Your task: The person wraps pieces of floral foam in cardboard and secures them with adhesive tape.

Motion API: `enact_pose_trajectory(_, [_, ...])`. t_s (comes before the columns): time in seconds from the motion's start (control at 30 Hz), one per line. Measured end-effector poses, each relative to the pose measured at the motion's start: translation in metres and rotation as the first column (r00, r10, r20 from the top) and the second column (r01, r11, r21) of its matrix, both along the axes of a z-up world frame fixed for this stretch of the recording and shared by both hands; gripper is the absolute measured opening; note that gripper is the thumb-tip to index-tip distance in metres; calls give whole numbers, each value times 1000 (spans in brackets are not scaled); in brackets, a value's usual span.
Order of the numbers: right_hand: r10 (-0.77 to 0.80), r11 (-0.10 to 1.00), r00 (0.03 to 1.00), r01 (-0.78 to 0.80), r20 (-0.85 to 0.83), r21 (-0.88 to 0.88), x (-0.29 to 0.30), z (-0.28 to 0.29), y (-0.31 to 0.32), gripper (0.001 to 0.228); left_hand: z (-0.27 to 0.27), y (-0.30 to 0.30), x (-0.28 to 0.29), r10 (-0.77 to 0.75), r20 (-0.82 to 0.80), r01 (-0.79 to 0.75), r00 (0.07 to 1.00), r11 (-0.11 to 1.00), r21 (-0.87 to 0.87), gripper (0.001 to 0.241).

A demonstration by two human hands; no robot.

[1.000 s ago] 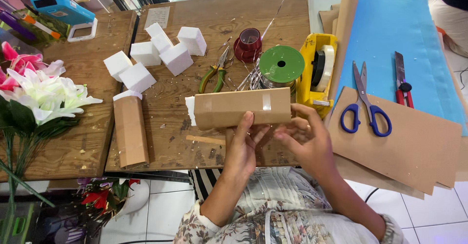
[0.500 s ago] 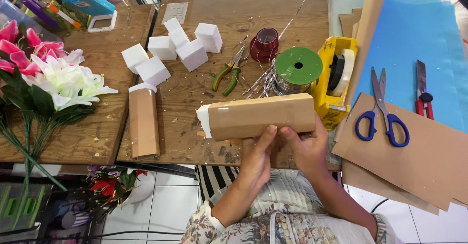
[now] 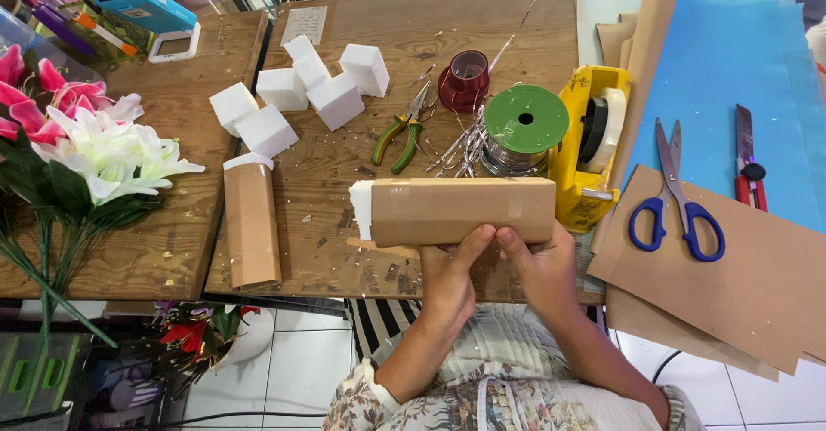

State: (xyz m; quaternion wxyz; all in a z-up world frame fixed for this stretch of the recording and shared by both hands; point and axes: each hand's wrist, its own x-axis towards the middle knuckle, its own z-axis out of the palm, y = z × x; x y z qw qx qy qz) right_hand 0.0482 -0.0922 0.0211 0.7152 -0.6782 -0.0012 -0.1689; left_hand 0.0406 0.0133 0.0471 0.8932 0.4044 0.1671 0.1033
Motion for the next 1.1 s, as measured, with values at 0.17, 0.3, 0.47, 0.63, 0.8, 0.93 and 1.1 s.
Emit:
enact_pose_trajectory(0.17, [173,982,984,-176,-52,-63,-1,6,-9,22,-17,4,2,-30,30,29,999,999,13,48])
enact_pose_trajectory(0.3, [162,980,987,-160,14,-116,2,-7,-12,18,-15,9,4,-38,50,39,998,999,-30,46])
enact_pose_trajectory(0.47, [142,989,990,-143,-13,-40,0,-16,-10,16,-35,7,5,-114,-13,113,993,993,-35,41])
enact_pose_trajectory(0.63, [128,992,992,-128,17,-1,0,-23,-17,24,-26,16,-8,-148,2,148,989,985,-93,63])
enact_pose_trajectory(0.8, [153,988,986,-155,67,27,-1,-32,-19,25,-13,21,-3,-37,-35,36,999,999,-29,57])
enact_pose_trajectory(0.93, [136,990,988,-138,68,20,1,-44,-18,22,-16,24,2,-4,-24,4,1000,1000,0,54])
enact_pose_trajectory(1.1, [132,991,991,-133,31,28,0,-46,-17,13,-24,28,8,10,-7,-10,1000,1000,11,51])
